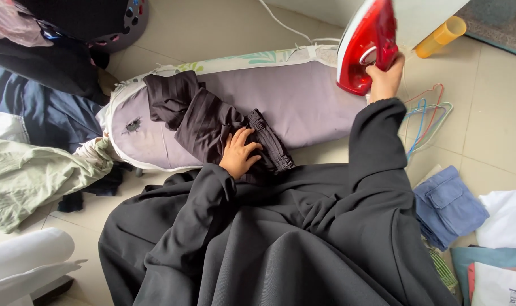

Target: The recorder is ironing and folding various articles of clothing on an ironing board on the floor.

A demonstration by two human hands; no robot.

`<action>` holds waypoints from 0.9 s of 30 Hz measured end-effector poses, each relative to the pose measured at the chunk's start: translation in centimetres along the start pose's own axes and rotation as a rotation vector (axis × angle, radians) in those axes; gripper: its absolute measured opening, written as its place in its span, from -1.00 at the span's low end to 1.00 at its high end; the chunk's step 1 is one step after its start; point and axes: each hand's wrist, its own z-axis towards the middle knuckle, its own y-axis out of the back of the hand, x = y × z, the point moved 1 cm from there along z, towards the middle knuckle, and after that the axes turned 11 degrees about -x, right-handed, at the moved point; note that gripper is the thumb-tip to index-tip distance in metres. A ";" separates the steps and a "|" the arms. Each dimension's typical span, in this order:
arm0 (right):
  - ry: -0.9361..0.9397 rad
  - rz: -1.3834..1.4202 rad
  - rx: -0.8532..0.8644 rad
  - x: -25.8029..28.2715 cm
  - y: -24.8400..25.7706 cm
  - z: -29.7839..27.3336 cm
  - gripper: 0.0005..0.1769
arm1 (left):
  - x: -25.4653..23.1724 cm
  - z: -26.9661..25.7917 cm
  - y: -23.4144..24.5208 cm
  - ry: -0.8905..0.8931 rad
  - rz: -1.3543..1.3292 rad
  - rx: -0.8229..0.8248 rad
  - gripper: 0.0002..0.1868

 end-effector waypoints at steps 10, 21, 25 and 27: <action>-0.201 0.271 -0.193 -11.1 2.9 -5.2 -0.39 | -0.3 0.0 0.7 0.006 -0.043 -0.007 -0.73; -0.068 -0.816 0.483 -0.2 3.6 -19.3 -0.56 | -1.4 6.9 2.2 0.091 0.016 -0.236 -0.34; -0.247 -0.707 0.904 3.3 -1.3 -27.3 -0.38 | 2.2 9.8 0.5 0.134 0.209 0.012 -0.35; -0.184 -0.651 0.869 4.3 -1.9 -27.0 -0.49 | 1.8 10.4 3.0 0.045 0.249 0.057 -0.50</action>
